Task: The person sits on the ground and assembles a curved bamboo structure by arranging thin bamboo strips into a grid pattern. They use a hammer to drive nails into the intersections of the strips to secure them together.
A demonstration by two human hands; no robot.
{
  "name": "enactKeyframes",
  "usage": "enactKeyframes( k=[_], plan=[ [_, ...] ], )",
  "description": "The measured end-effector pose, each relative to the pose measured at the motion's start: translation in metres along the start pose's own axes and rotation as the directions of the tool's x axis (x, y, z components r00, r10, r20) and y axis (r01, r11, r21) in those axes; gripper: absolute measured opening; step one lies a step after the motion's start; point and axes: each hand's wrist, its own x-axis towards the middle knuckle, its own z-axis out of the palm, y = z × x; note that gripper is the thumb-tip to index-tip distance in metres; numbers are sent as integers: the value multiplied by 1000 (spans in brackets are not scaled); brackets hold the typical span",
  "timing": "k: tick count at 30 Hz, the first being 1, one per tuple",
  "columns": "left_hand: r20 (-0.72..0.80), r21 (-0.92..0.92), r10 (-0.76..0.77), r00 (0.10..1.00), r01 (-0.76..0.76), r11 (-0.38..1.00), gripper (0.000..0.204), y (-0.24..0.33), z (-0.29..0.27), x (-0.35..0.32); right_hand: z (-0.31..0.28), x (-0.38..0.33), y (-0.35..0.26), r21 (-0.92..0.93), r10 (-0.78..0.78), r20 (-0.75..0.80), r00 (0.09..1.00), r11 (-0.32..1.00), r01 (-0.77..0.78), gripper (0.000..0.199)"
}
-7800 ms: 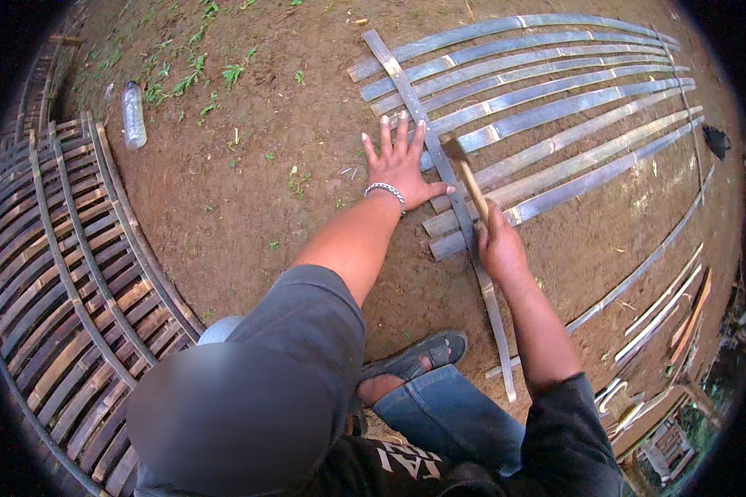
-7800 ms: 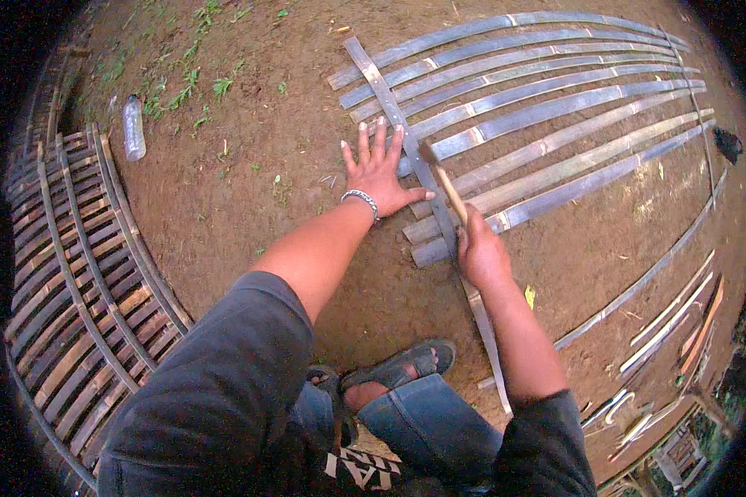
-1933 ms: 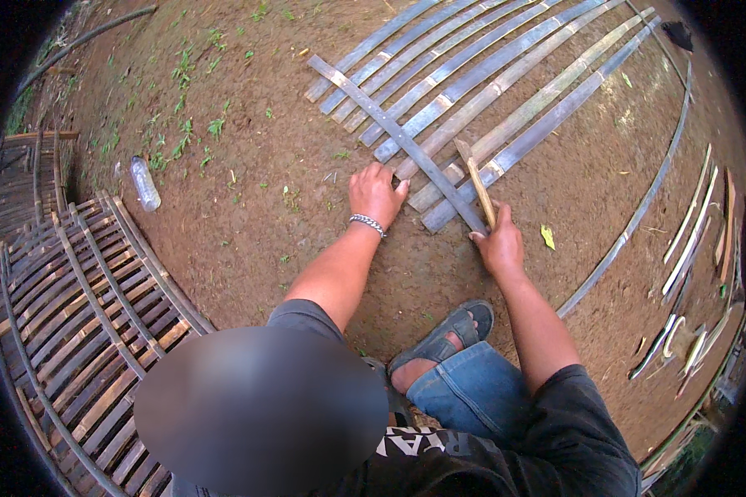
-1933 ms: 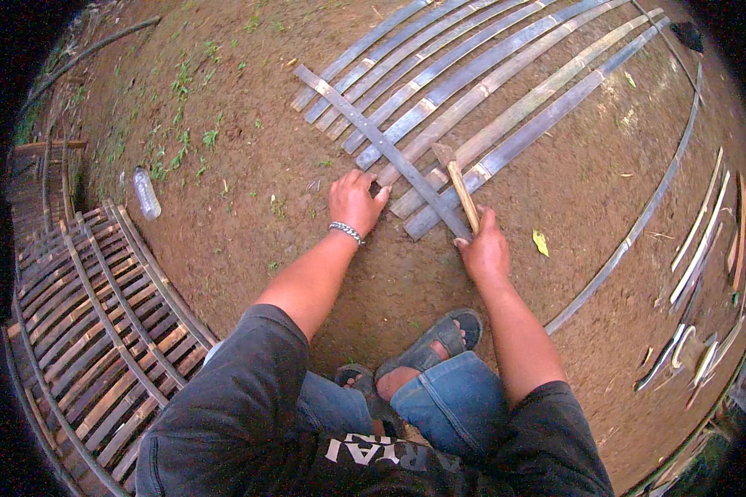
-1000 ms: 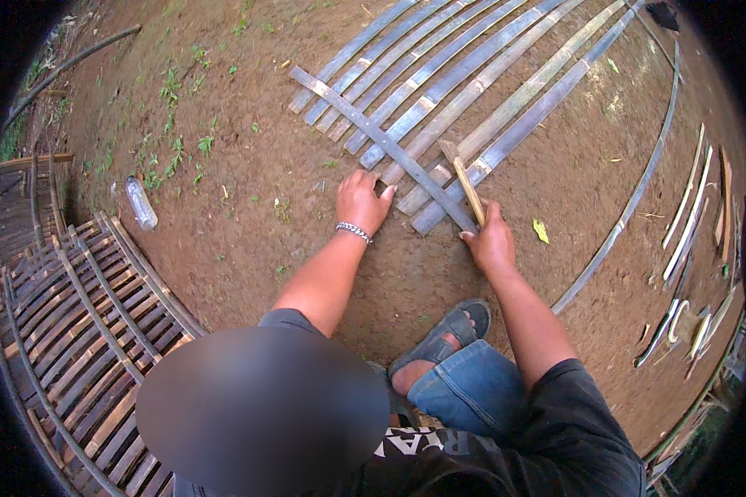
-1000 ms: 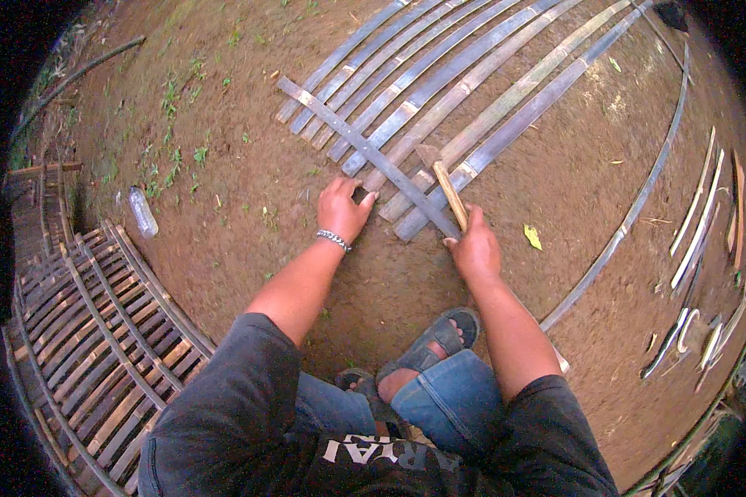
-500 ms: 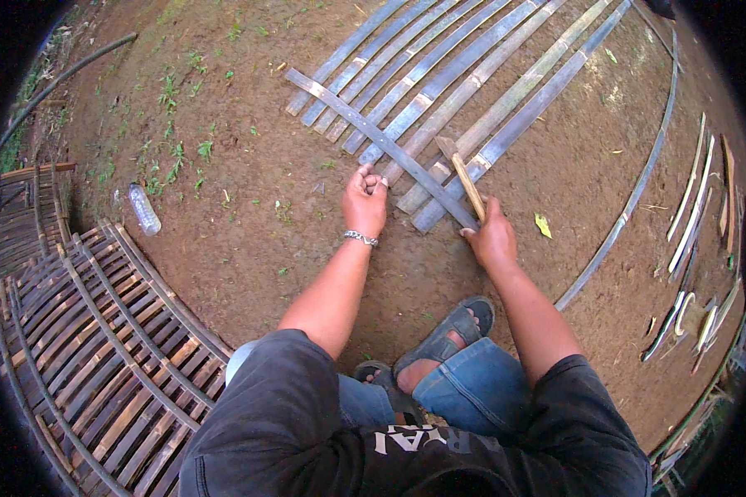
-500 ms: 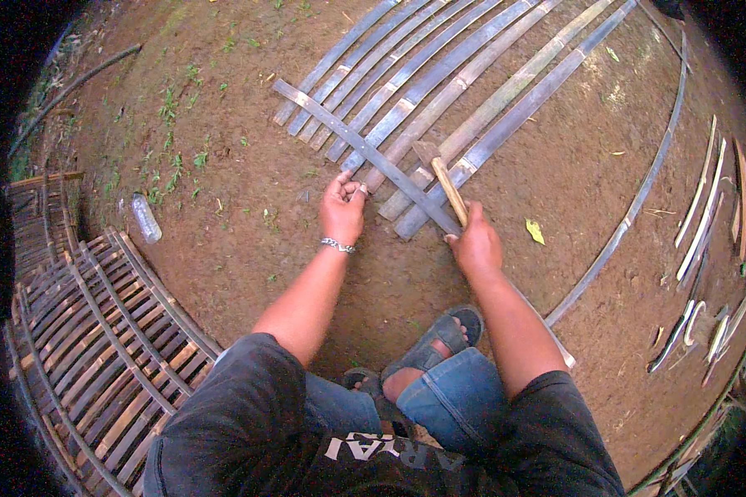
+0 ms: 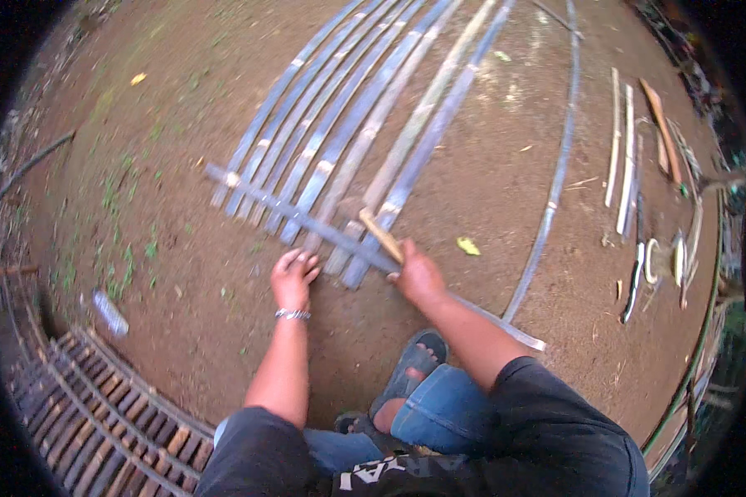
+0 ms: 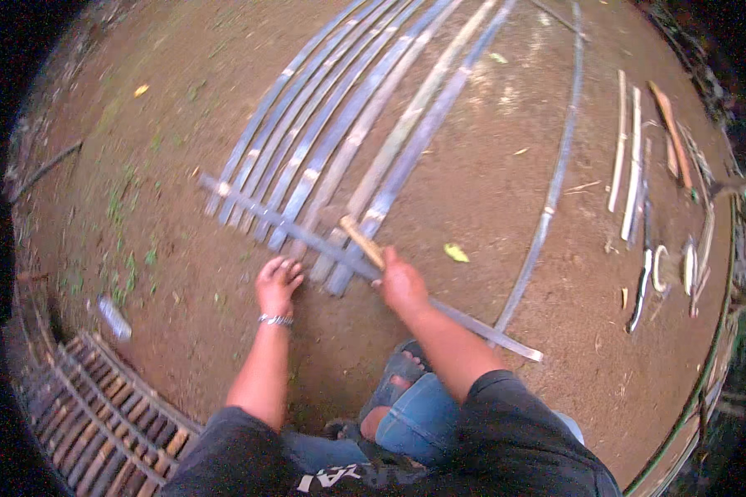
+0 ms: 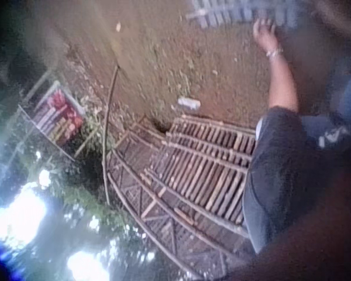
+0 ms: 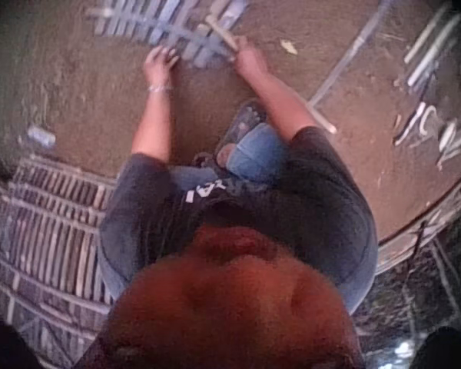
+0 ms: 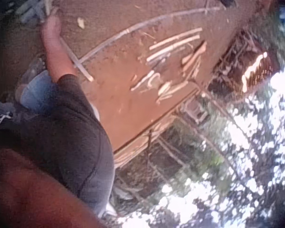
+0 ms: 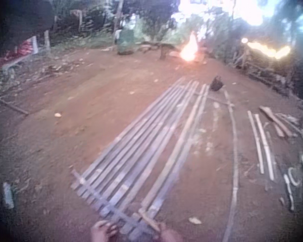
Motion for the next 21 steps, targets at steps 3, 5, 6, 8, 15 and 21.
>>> enactKeyframes(
  k=[3,5,6,8,15,21],
  plan=[
    [5,182,83,997,-82,980,18,-4,-3,4,2,-1,12,18,-61,-44,997,998,62,65],
    [-22,264,123,992,-113,958,16,-6,-2,8,4,-3,17,-2,-88,-84,993,996,88,65],
    [-43,306,144,989,-124,944,15,-5,-5,11,3,-2,16,-12,-106,-95,990,994,105,65],
    [-24,251,194,981,-182,951,15,-6,-16,21,-4,-5,5,2,-114,-86,990,993,115,63],
    [412,793,504,759,-571,211,14,6,4,4,10,-2,16,19,-88,-82,993,996,90,50],
    [732,642,398,553,-755,-132,15,1,16,29,19,-1,22,177,-19,-87,996,984,35,36]
  ],
)
